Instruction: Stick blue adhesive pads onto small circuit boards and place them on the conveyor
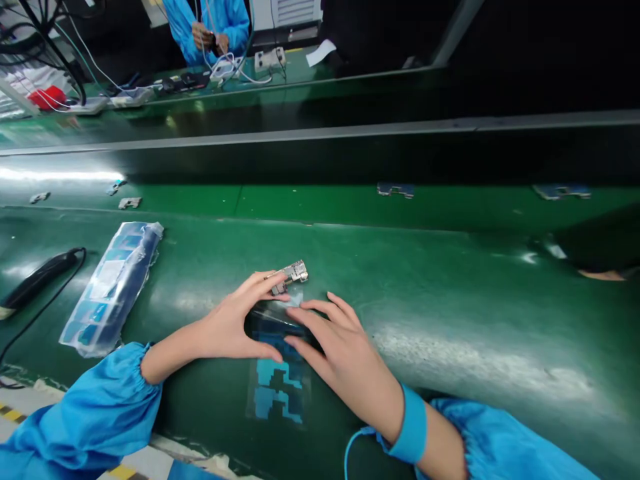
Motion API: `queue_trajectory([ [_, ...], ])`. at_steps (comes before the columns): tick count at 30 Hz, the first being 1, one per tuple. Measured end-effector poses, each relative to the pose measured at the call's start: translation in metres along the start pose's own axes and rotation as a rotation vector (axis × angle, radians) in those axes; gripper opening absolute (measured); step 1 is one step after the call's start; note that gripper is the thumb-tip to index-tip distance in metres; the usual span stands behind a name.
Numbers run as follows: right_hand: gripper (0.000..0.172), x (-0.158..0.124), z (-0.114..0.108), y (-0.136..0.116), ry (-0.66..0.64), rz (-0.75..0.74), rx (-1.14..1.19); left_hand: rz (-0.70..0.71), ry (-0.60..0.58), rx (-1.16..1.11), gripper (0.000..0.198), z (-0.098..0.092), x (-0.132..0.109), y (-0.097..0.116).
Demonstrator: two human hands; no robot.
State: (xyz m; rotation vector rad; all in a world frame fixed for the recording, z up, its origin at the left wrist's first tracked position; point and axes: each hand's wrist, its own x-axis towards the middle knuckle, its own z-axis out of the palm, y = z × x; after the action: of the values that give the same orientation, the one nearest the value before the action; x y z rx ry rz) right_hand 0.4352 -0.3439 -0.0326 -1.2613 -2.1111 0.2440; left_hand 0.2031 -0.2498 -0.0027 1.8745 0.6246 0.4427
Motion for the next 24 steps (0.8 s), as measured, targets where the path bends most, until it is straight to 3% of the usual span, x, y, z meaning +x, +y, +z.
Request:
queue_trajectory([
  [4,0.016,0.001,-0.004,0.001,0.066,0.014,0.041,-0.025,-0.051,0.065,0.094,0.002,-0.002,-0.005],
  [10,0.012,0.002,-0.010,-0.006,0.185,0.001,0.051,-0.009,-0.043,0.237,0.078,0.001,-0.003,-0.006],
  [17,0.022,0.003,-0.020,-0.014,0.227,-0.062,0.097,0.027,-0.016,0.255,0.074,0.002,-0.003,-0.009],
  [21,0.028,0.003,-0.034,-0.022,0.234,-0.062,0.066,0.076,0.006,0.190,0.089,-0.001,-0.004,-0.008],
  [24,0.017,0.003,-0.048,-0.021,0.242,0.097,0.120,0.069,-0.006,0.052,0.084,-0.004,-0.003,-0.005],
])
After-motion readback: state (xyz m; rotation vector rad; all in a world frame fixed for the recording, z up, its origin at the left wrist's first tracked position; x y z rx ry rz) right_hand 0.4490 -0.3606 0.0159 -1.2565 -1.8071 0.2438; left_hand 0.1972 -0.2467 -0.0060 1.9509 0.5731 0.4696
